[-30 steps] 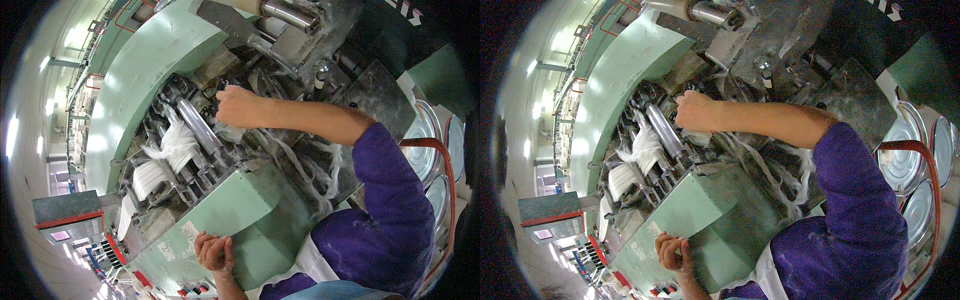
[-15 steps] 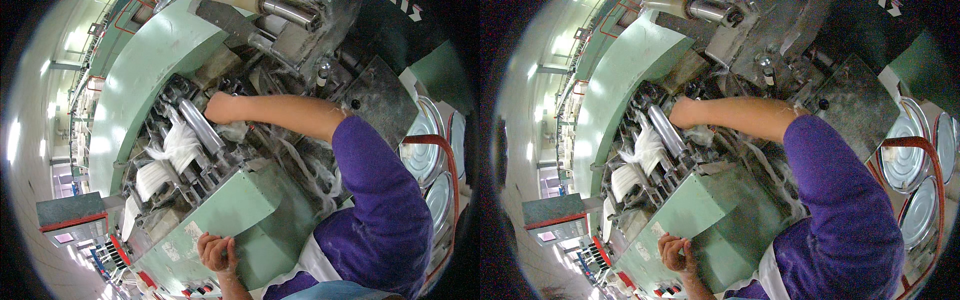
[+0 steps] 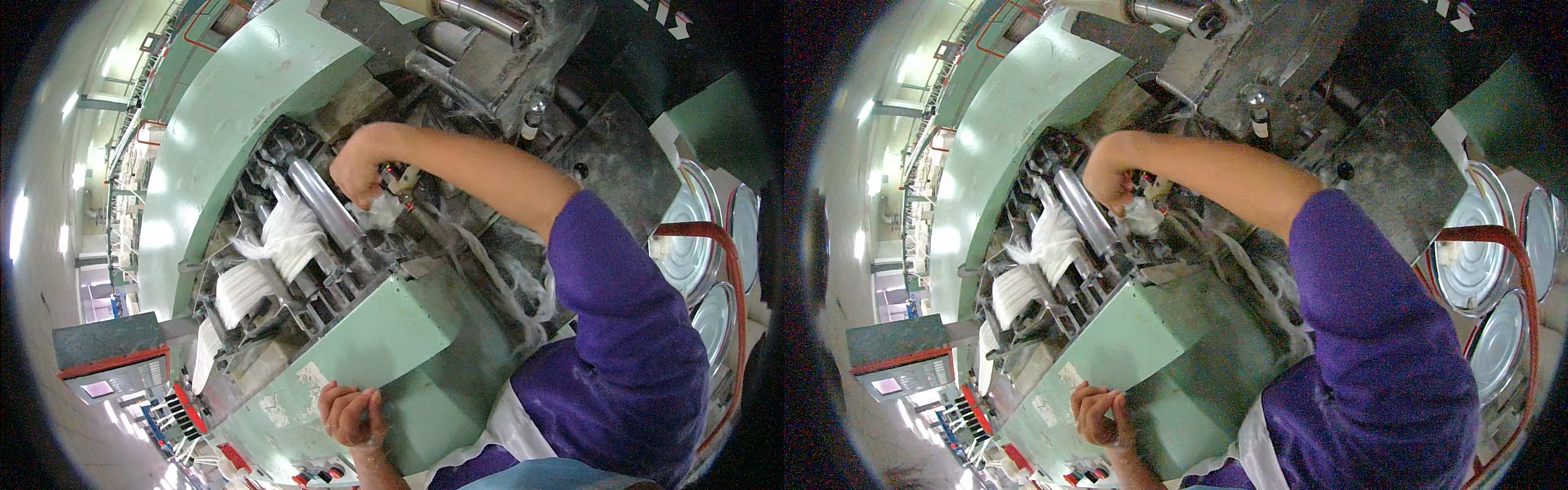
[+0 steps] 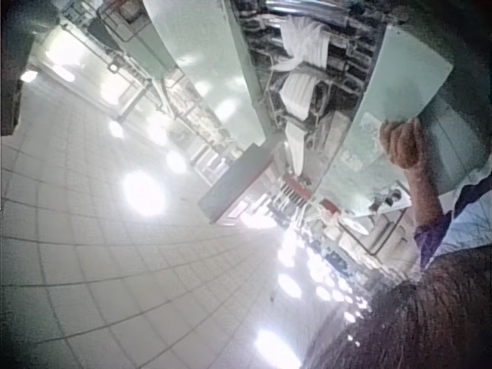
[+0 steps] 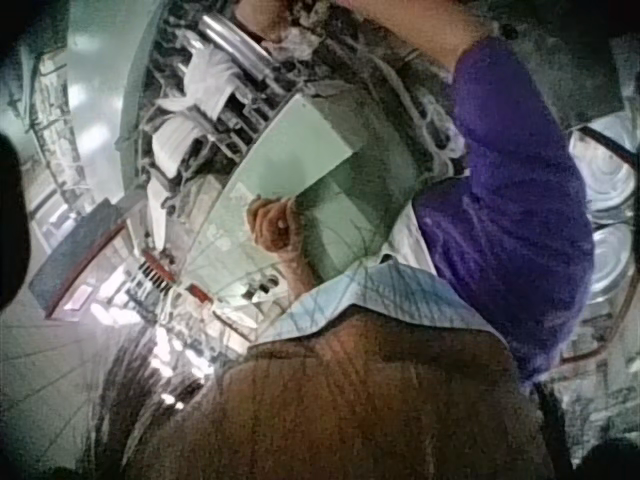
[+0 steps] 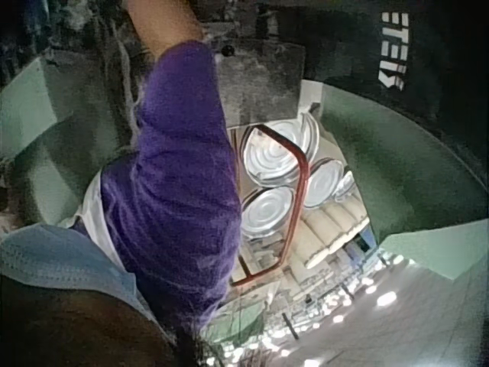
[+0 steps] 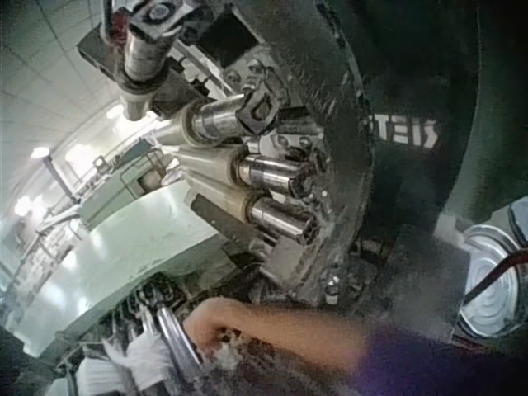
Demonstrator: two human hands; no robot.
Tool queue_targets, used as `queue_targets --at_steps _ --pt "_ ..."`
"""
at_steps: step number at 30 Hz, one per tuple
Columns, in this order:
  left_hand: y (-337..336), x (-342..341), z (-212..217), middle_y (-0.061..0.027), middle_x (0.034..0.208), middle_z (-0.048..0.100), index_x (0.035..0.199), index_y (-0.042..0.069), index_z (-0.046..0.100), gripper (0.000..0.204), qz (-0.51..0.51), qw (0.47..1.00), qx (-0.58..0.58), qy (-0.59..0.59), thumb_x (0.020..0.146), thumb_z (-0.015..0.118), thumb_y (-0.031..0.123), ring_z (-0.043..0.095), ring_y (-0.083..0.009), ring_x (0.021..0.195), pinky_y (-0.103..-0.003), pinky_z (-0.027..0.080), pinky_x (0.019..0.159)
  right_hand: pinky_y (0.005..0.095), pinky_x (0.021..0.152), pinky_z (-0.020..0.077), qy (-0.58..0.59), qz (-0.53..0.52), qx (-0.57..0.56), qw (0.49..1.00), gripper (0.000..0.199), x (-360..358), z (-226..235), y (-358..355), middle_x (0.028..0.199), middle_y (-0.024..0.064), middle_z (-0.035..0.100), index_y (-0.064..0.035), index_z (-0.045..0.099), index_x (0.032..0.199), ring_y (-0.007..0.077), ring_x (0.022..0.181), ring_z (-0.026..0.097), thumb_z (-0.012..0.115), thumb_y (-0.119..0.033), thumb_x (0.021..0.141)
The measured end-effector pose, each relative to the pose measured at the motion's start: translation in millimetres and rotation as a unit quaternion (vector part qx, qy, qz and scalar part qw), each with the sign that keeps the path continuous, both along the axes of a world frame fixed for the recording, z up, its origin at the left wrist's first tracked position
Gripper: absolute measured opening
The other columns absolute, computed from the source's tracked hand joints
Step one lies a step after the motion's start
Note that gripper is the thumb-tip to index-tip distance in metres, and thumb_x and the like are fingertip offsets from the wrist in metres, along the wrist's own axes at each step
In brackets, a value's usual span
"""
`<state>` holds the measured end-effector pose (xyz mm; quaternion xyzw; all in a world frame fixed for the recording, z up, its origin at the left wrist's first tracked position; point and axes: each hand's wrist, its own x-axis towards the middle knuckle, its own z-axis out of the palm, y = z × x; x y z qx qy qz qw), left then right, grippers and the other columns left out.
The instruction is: The person puts on a face mask, then approaches a textile machine and threads white yarn through multiple rollers and guides. The person repeatedly adjusts the yarn path and cleans accumulated lint from the machine components.
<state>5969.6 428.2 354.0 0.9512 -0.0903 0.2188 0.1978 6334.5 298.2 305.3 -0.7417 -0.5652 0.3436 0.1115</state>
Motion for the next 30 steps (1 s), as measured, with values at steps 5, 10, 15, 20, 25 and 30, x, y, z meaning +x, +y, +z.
queue_targets --at_steps 5,10,15,20,25,30 --pt "-1 0 0 -0.0047 0.065 0.06 0.07 0.007 0.059 0.012 -0.011 1.0 0.004 -0.01 0.073 0.069 0.012 0.056 -0.0251 0.066 -0.046 0.046 0.079 0.0412 0.06 0.051 -0.281 -0.178 0.081 0.94 0.013 -32 0 -34 0.076 0.0156 0.067 -0.0037 0.069 0.072 0.0296 0.075 0.067 0.061 -0.012 0.067" --pt "0 2 -2 -0.0034 0.065 0.06 0.073 0.01 0.063 0.01 -0.019 1.0 -0.002 -0.009 0.069 0.073 0.011 0.057 -0.0235 0.067 -0.044 0.045 0.082 0.0394 0.06 0.0498 -0.356 -0.188 0.162 0.901 0.011 -34 -25 -15 0.077 0.0114 0.068 -0.0079 0.068 0.071 0.0264 0.075 0.067 0.059 -0.013 0.072" --pt "1 0 -2 -0.0035 0.066 0.061 0.073 0.01 0.063 0.01 -0.004 1.0 -0.007 -0.009 0.07 0.073 0.01 0.058 -0.0233 0.067 -0.044 0.045 0.082 0.0392 0.06 0.0496 -0.41 -0.1 0.172 0.89 0.011 -34 -51 9 0.078 0.01 0.069 -0.0089 0.068 0.071 0.0261 0.075 0.067 0.06 -0.016 0.072" --pt "1 -1 -2 -0.0033 0.065 0.06 0.073 0.01 0.063 0.01 0.0 1.0 -0.008 -0.009 0.069 0.073 0.009 0.058 -0.0231 0.068 -0.044 0.045 0.083 0.0412 0.063 0.0502 -0.29 -0.127 0.087 0.944 0.017 -14 -44 22 0.084 0.0131 0.068 -0.0079 0.07 0.084 0.0265 0.076 0.065 0.056 -0.013 0.075" --pt "3 -1 0 -0.0032 0.065 0.06 0.073 0.01 0.064 0.011 0.009 1.0 -0.006 -0.009 0.069 0.073 0.009 0.058 -0.0228 0.068 -0.043 0.046 0.083 0.0424 0.056 0.0435 -0.036 -0.129 -0.035 0.99 0.01 29 -33 25 0.072 0.0111 0.062 0.0014 0.066 0.072 0.022 0.061 0.056 0.062 -0.007 0.069" --pt "5 -2 -1 -0.0031 0.066 0.061 0.073 0.01 0.064 0.011 0.013 1.0 -0.008 -0.005 0.068 0.073 0.008 0.058 -0.0227 0.069 -0.043 0.046 0.082 0.0405 0.052 0.0391 -0.029 -0.138 0.005 0.99 0.007 46 -49 22 0.065 0.0098 0.059 -0.0001 0.065 0.063 0.0229 0.057 0.053 0.063 -0.006 0.06"
